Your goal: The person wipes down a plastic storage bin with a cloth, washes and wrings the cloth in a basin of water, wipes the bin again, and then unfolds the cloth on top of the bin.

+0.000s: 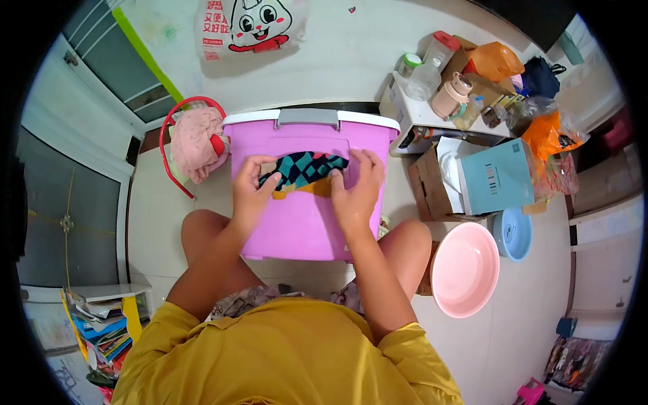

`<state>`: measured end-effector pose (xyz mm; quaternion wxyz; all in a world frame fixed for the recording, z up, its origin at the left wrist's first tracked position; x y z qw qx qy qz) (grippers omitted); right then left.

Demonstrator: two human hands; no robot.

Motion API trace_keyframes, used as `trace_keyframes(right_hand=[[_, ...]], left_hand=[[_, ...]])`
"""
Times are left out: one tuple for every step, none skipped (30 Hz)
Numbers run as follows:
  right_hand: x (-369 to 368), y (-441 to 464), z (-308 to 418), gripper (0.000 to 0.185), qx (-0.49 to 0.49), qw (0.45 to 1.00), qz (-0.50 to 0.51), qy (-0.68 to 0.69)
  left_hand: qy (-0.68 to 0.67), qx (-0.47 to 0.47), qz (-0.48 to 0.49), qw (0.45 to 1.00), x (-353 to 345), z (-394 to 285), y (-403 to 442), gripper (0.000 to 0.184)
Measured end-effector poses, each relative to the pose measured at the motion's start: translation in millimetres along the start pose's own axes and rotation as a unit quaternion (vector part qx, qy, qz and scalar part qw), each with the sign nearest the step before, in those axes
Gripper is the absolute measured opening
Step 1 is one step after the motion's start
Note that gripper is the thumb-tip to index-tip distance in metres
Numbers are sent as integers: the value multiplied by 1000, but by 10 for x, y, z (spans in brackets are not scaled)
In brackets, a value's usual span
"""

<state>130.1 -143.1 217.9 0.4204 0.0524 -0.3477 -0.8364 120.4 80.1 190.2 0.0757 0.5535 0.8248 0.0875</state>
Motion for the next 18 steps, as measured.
trace_keyframes(right_hand=[[20, 1, 194, 35, 94, 993, -21, -69], [-102, -63, 55, 34, -31, 999, 34, -15], [-264, -189, -62, 34, -155, 983, 90, 40], [-392, -296, -181, 31, -227, 966, 89, 88], [-429, -283, -141, 31, -226, 966, 91, 91], [-524, -343, -155, 29, -309, 929, 116, 164], [-617, -419, -167, 27, -389, 880, 140, 233], [-701, -501, -228, 25, -409, 853, 212, 244], [-721, -522, -295, 25, -408, 854, 212, 244], [-755, -561, -348, 24, -441, 829, 203, 278], [-784, -592, -397, 23, -474, 801, 192, 311], [-755, -525, -440, 21, -464, 802, 133, 351], [-745, -480, -388, 21, -464, 804, 132, 349], [-610, -301, -290, 20, -409, 851, 79, 320], [-491, -161, -225, 18, -351, 890, 27, 288], [-464, -96, -245, 20, -327, 900, 2, 288], [-496, -70, -265, 20, -327, 900, 3, 287], [-477, 2, -243, 24, -290, 916, -20, 278]], left_hand=[[-8, -6, -18, 1000, -27, -22, -8, 30], [0, -6, -22, 1000, -77, -35, -24, 36], [0, -7, -24, 1000, -114, -69, -62, 36], [-4, 52, 37, 998, -250, -113, -142, 40], [-7, 110, 96, 989, -365, -100, -237, 44], [1, 57, 127, 990, -425, -155, -277, 51], [0, 56, 124, 991, -405, -212, -247, 51], [42, 57, 130, 989, -389, -281, -227, 50], [84, 58, 137, 985, -375, -297, -211, 50], [81, 21, 105, 991, -318, -316, -140, 41], [79, 21, 106, 991, -299, -244, -84, 41], [62, 28, 63, 996, -201, -161, 24, 35], [46, 36, 20, 998, -107, -75, 126, 29], [18, 63, -16, 998, -44, 18, 207, 22], [16, 63, -16, 998, -31, 51, 274, 22], [42, 79, -17, 996, -16, 105, 337, 22], [67, 94, -19, 993, -1, 154, 402, 23], [67, 95, -19, 993, -10, 170, 438, 23]])
Point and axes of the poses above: each hand's wrist, its own y-axis towards the middle knuckle, its own x-axis out of the back of the hand, z = x × y, the point moved 9 cm from there along y, towards the middle knuckle, and after that the axes turned 15 degrees about -z, right-handed, at the moved point
